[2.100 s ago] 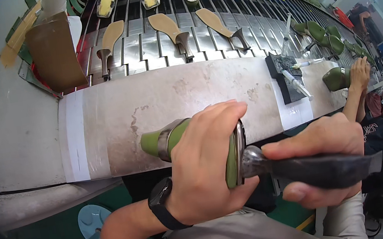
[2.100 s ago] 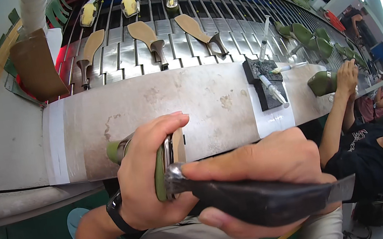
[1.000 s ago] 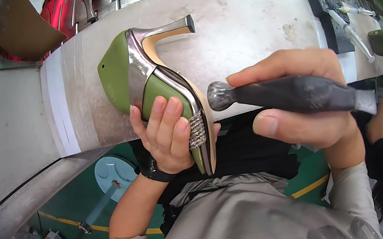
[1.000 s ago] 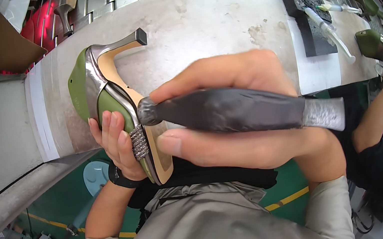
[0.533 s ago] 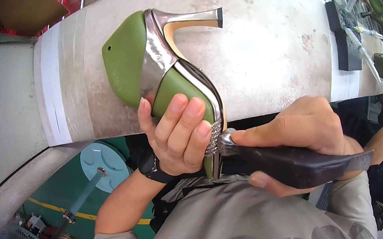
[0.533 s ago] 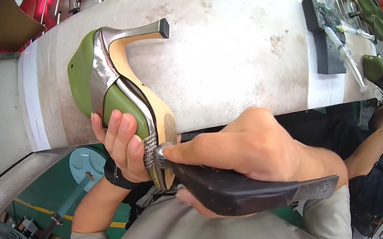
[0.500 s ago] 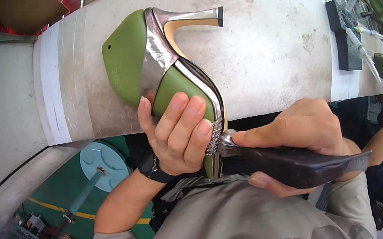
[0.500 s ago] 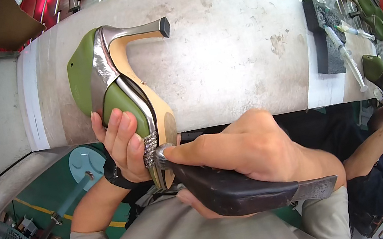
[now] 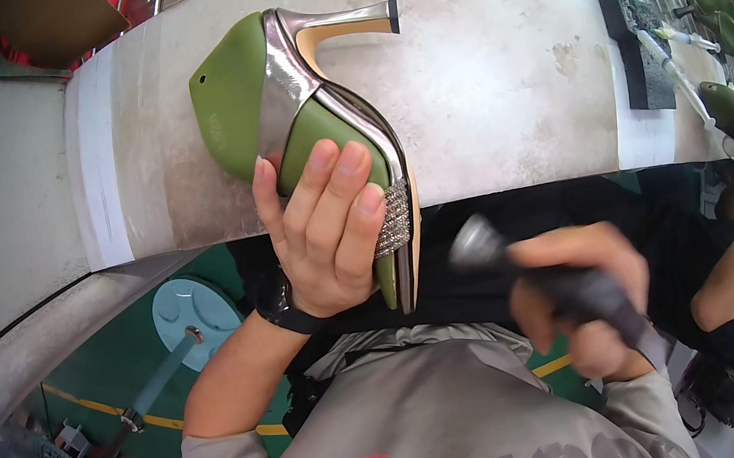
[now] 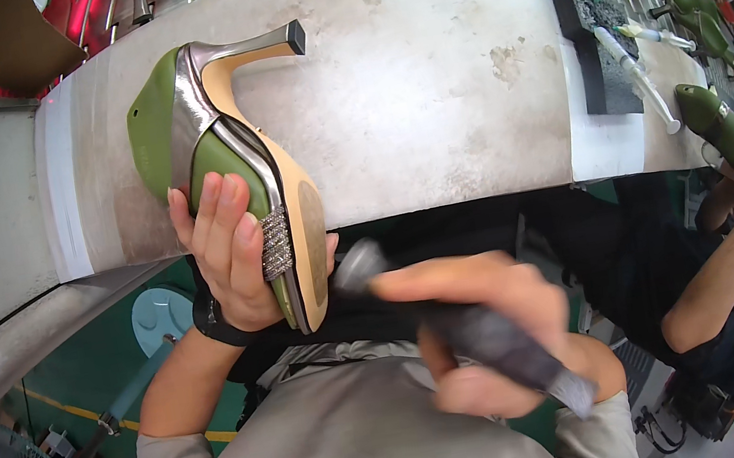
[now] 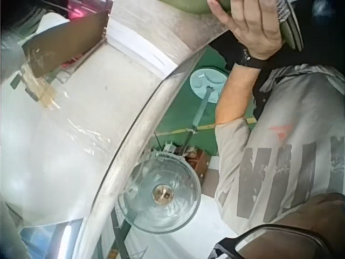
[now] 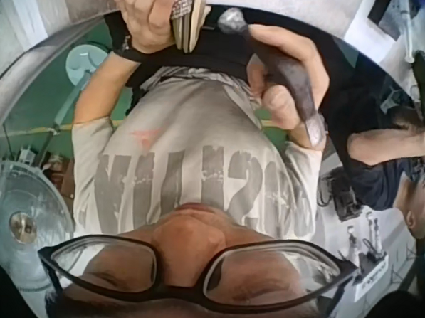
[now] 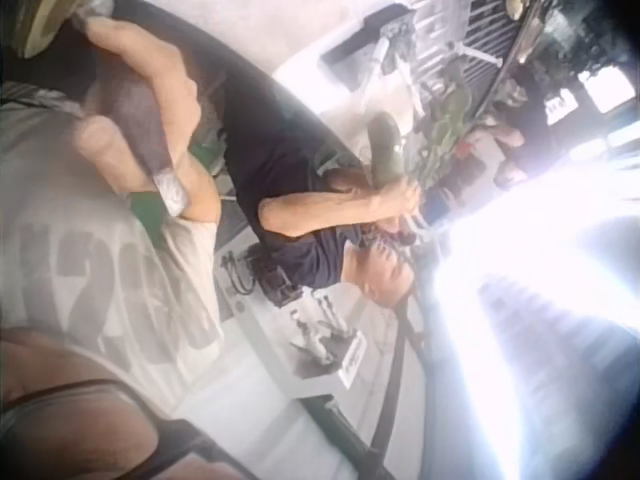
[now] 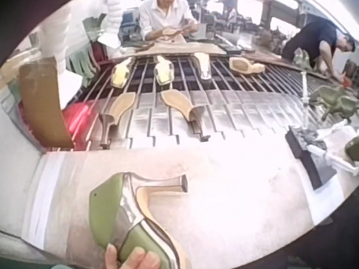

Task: The person assembles high-heeled shoes by picking shoe lasts and soles from a conveyor, pressing the soles onto the shoe uppers by hand, and hammering the edges with a hammer.

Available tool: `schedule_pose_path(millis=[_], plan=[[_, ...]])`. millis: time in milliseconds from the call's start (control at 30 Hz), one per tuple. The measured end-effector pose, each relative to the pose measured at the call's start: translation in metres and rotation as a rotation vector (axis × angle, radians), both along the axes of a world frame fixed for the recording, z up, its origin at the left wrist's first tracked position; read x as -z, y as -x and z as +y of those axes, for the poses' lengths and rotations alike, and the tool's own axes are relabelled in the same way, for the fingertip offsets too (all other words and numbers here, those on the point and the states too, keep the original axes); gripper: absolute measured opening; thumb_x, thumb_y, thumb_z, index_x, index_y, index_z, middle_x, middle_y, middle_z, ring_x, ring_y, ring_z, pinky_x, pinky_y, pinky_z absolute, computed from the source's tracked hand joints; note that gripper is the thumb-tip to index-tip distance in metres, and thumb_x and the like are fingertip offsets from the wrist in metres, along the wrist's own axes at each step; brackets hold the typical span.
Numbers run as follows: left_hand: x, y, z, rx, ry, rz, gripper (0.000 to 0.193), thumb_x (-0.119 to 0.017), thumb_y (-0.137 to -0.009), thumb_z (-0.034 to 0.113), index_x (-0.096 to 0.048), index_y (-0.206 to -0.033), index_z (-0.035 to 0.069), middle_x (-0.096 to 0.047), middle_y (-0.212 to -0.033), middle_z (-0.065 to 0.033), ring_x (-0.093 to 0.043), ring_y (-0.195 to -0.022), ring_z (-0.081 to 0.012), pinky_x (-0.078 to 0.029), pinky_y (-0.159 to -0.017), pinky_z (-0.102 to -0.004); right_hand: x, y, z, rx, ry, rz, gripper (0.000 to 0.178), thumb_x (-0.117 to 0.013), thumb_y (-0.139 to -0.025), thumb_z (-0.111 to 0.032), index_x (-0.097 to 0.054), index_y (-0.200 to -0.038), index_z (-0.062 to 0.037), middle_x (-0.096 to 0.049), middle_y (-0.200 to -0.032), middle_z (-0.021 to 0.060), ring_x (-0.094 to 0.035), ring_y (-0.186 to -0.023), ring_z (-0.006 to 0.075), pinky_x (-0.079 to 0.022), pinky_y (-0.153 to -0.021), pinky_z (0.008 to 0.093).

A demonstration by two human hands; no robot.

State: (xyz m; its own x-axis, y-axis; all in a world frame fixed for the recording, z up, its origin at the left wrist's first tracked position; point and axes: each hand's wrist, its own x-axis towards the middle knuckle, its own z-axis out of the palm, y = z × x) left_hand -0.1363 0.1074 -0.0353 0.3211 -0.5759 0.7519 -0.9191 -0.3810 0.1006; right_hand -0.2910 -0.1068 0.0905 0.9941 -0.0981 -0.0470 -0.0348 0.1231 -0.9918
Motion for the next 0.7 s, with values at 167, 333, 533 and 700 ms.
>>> schedule_pose_path(millis=[167, 333, 533, 700], plan=[[0.003, 0.002, -0.004, 0.013, 0.048, 0.000, 0.083, -0.082, -0.092, 0.040, -0.038, -0.151, 0.003, -0.051, -0.151, -0.0268, -0.052, -0.142, -0.0460, -0.027, -0.124, -0.0718, -0.032, -0.015, -0.019, 0.238, 0.051, -0.504, 0.084, -0.061, -0.100, -0.068, -0.046, -0.140, 0.0041, -0.068, -0.065, 0.0060, -0.065, -0.050, 0.0175, -0.050, -0.047, 0.0246], [0.007, 0.009, -0.019, -0.033, 0.247, 0.098, 0.034, -0.059, -0.107, 0.017, -0.051, -0.140, 0.010, -0.062, -0.144, -0.0150, -0.060, -0.138, -0.0345, -0.028, -0.125, -0.0698, -0.026, -0.066, 0.001, 0.127, 0.050, 0.051, 0.039, -0.068, -0.102, -0.033, -0.069, -0.118, 0.0029, -0.074, -0.082, 0.0094, -0.070, -0.072, 0.0163, -0.057, -0.068, 0.0298], [0.009, 0.014, -0.010, -0.035, 0.185, 0.126, 0.036, -0.057, -0.108, 0.018, -0.051, -0.144, 0.012, -0.061, -0.146, -0.0129, -0.057, -0.141, -0.0336, -0.025, -0.126, -0.0716, -0.033, -0.068, -0.004, 0.022, 0.131, 0.302, 0.033, -0.076, -0.093, -0.011, -0.073, -0.122, 0.0037, -0.080, -0.106, 0.0150, -0.078, -0.096, 0.0175, -0.061, -0.088, 0.0301], [0.009, 0.011, -0.013, -0.031, 0.171, 0.116, 0.039, -0.058, -0.107, 0.019, -0.050, -0.145, 0.015, -0.058, -0.149, -0.0080, -0.053, -0.144, -0.0312, -0.022, -0.127, -0.0724, -0.045, -0.088, -0.011, 0.010, 0.222, 0.386, 0.032, -0.080, -0.091, -0.013, -0.075, -0.119, 0.0020, -0.082, -0.103, 0.0144, -0.080, -0.089, 0.0187, -0.063, -0.081, 0.0304]])
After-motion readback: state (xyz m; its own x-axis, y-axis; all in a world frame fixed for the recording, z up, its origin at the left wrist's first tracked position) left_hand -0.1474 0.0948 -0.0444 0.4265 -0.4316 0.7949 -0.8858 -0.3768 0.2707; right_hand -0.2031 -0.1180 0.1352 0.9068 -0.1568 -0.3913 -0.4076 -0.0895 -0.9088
